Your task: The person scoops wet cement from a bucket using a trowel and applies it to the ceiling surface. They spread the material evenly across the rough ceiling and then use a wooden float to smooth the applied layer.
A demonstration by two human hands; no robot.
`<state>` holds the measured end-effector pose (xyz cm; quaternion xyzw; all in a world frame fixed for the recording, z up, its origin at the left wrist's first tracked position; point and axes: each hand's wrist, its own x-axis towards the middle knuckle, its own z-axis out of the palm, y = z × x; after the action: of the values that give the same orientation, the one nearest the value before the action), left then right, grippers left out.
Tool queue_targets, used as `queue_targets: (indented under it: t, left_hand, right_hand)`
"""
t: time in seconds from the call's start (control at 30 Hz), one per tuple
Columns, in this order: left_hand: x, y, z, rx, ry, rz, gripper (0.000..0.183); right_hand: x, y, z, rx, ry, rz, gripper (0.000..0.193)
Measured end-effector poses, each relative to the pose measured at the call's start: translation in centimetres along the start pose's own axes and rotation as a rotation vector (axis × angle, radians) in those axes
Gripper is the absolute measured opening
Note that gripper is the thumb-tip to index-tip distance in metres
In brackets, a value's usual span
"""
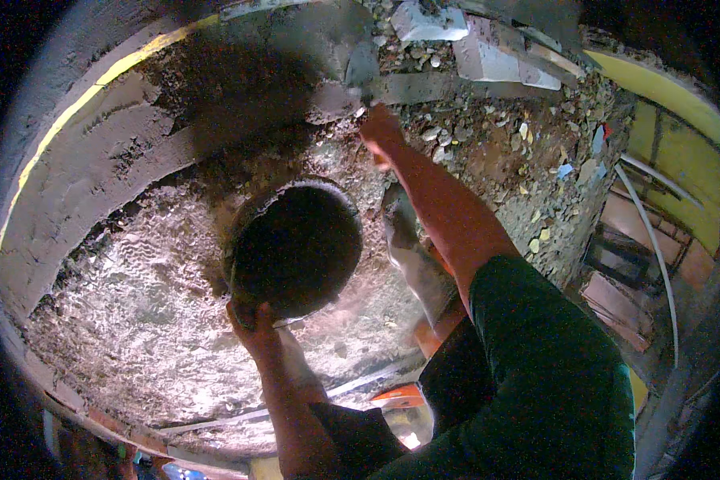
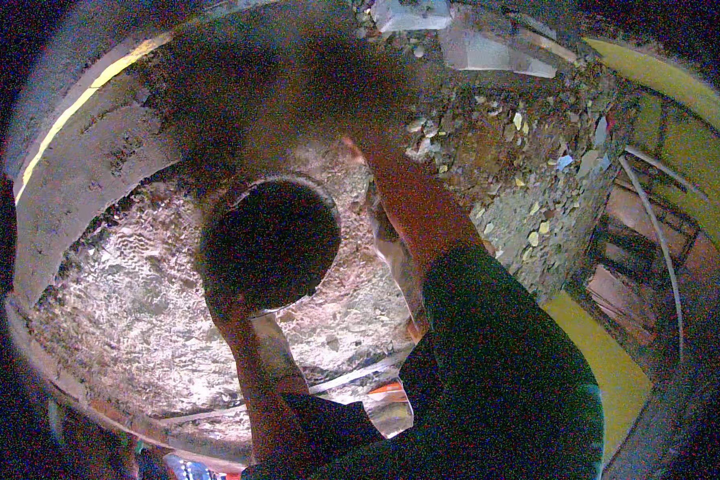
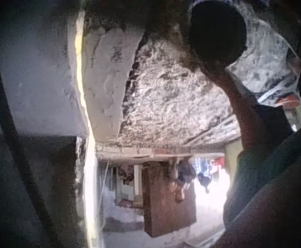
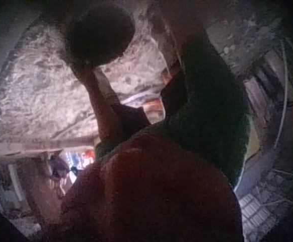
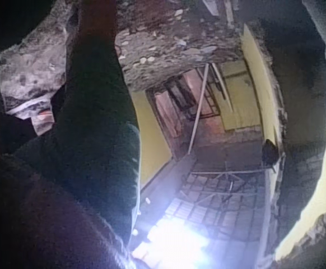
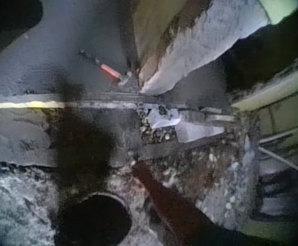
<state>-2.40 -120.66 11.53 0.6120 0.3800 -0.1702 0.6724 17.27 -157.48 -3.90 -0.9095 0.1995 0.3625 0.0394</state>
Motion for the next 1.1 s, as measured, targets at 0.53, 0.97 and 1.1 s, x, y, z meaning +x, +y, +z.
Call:
queue_targets:
  t: [0.53,0.97,1.1]
  left_hand:
    - [0.1,-0.3,-0.2,-0.027,0.019,-0.034,0.064]
    - [-1.1,-0.5,-1.2,-0.048,0.026,-0.008,0.064]
    - [-0.2,0.0,-0.2,-0.024,0.010,0.022,0.061]
  right_hand:
    - [-1.2,-7.0,-2.6,-0.172,-0.021,-0.360,0.030]
    - [6.8,-8.5,-1.3,0.486,0.249,-0.078,0.033]
    - [4.6,-10.8,-1.7,0.254,0.150,-0.231,0.037]
